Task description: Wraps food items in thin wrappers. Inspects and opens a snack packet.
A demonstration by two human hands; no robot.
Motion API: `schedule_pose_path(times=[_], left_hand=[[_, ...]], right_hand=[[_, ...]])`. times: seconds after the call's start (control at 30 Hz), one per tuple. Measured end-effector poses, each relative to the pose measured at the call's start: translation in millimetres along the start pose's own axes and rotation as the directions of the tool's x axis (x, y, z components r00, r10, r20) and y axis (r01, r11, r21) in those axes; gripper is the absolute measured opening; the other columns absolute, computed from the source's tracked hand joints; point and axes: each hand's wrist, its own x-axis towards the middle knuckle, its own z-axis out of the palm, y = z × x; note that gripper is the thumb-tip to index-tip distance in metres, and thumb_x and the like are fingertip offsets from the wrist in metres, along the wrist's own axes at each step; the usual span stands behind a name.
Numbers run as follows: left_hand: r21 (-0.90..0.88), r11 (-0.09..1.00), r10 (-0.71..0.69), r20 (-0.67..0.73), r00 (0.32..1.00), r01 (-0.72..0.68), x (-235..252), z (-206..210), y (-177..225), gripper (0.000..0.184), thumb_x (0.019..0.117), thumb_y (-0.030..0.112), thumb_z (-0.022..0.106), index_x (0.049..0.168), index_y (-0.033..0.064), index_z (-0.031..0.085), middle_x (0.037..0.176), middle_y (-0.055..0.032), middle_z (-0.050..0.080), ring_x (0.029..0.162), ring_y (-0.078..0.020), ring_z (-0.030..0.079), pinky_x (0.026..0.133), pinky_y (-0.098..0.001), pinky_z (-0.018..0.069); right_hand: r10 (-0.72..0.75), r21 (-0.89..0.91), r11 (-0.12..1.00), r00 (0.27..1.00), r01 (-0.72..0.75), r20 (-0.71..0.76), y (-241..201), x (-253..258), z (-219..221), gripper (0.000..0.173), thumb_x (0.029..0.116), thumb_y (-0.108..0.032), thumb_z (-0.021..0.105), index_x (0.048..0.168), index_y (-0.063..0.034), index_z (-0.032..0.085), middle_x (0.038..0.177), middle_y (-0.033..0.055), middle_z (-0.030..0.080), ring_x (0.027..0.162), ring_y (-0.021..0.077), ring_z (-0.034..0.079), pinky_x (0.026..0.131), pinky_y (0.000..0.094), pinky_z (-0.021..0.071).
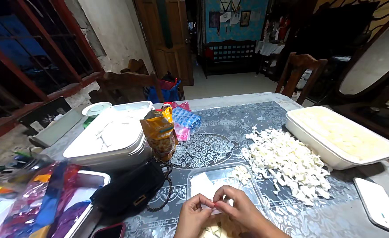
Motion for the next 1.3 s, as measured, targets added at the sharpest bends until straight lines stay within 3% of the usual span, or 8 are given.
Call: schedule_pose_path(times=[0.2, 0.4, 0.53, 0.77, 0.93, 1.13, 1.23, 1.3], left_hand=[[-0.156, 0.982, -0.105, 0.008, 0.994, 0.105, 1.7, -1.6, 13.1, 0.018, 0.0942, -0.007, 0.059, 0.111, -0.0023, 0.063, 0.087, -0.0041, 0.074, 0.074, -0.0114, 0.073, 0.073, -0.0285, 0.062], [0.165, 0.977, 0.132, 0.018, 0.991, -0.134, -7.3, 2.2, 12.2, 0.02, 0.0866, 0.0, 0.072, 0.106, -0.005, 0.07, 0.098, -0.0064, 0.074, 0.082, -0.0064, 0.071, 0.076, -0.0241, 0.0592], [0.348, 0.903, 0.267, 0.009, 0.964, -0.253, -7.1, -1.7, 4.6, 0.013, 0.0902, -0.002, 0.064, 0.097, -0.004, 0.074, 0.092, -0.0085, 0.076, 0.082, -0.008, 0.072, 0.08, -0.0252, 0.0593], [-0.117, 0.992, 0.043, -0.076, 0.996, -0.052, 3.6, -4.6, 9.8, 0.026, 0.0765, -0.014, 0.07, 0.096, 0.0019, 0.063, 0.085, -0.0011, 0.073, 0.074, -0.0091, 0.071, 0.071, -0.0258, 0.0612], [-0.088, 0.993, 0.078, 0.024, 0.997, -0.076, 1.1, -2.8, 2.6, 0.02, 0.0794, -0.011, 0.068, 0.091, 0.0056, 0.063, 0.083, 0.0032, 0.071, 0.073, -0.0056, 0.069, 0.069, -0.0239, 0.0599], [0.022, 0.992, 0.122, -0.067, 0.99, -0.12, 5.3, -9.7, 7.9, 0.015, 0.0816, -0.009, 0.068, 0.089, 0.0035, 0.063, 0.084, 0.0002, 0.072, 0.071, -0.007, 0.069, 0.067, -0.0243, 0.06], [0.459, 0.876, 0.161, 0.019, 0.987, -0.151, 0.9, -9.6, 7.7, 0.01, 0.0896, 0.001, 0.066, 0.098, -0.003, 0.069, 0.091, -0.0092, 0.072, 0.079, -0.016, 0.07, 0.074, -0.0333, 0.0595], [0.719, 0.65, 0.196, 0.155, 0.968, -0.247, -5.7, -5.8, 7.7, 0.02, 0.0907, 0.009, 0.069, 0.104, -0.0059, 0.071, 0.099, -0.0197, 0.073, 0.09, -0.0326, 0.073, 0.08, -0.0499, 0.0595]], right_hand=[[-0.398, -0.261, 0.884, 0.917, 0.387, 0.01, 15.2, 4.2, -0.8, 0.024, 0.09, -0.028, 0.076, 0.092, -0.004, 0.071, 0.103, 0.0148, 0.071, 0.102, 0.0262, 0.068, 0.088, 0.0363, 0.0557], [0.089, 0.118, 0.99, 0.994, -0.081, -0.069, 0.0, 0.8, -3.9, 0.016, 0.0926, -0.01, 0.07, 0.1, 0.0042, 0.067, 0.088, 0.0065, 0.07, 0.075, 0.0045, 0.065, 0.073, 0.0213, 0.0544], [0.25, 0.123, 0.959, 0.966, -0.257, 0.073, -1.7, 5.0, -15.9, 0.024, 0.0986, -0.008, 0.062, 0.118, 0.0045, 0.069, 0.094, 0.0103, 0.072, 0.079, 0.0096, 0.067, 0.079, 0.0285, 0.0567], [0.091, -0.021, 0.996, 0.983, -0.088, 0.159, -6.9, 0.3, -6.7, 0.018, 0.0945, -0.011, 0.069, 0.098, 0.0066, 0.074, 0.092, 0.018, 0.072, 0.086, 0.0244, 0.069, 0.082, 0.0402, 0.0551], [-0.002, 0.294, 0.956, 1.0, 0.003, -0.006, 6.1, 1.6, -1.5, 0.016, 0.0958, -0.008, 0.062, 0.098, 0.005, 0.07, 0.091, 0.0028, 0.07, 0.086, 0.0013, 0.064, 0.083, 0.0216, 0.0534], [-0.185, -0.165, 0.967, 0.979, 0.197, 0.083, 3.7, -0.7, 3.0, 0.017, 0.0968, -0.009, 0.064, 0.097, 0.0051, 0.072, 0.092, 0.0182, 0.073, 0.094, 0.0313, 0.07, 0.088, 0.0463, 0.0547], [-0.559, -0.537, 0.686, 0.828, 0.49, 0.04, 11.8, -0.6, 17.4, 0.01, 0.0938, -0.018, 0.064, 0.087, -0.0129, 0.069, 0.088, 0.003, 0.074, 0.096, 0.0199, 0.07, 0.093, 0.038, 0.0495], [-0.629, -0.729, 0.553, 0.776, 0.404, -0.047, 13.5, 2.5, 9.9, 0.013, 0.0931, -0.018, 0.062, 0.08, -0.0173, 0.064, 0.087, -0.0002, 0.073, 0.098, 0.0173, 0.068, 0.099, 0.0375, 0.0455]])
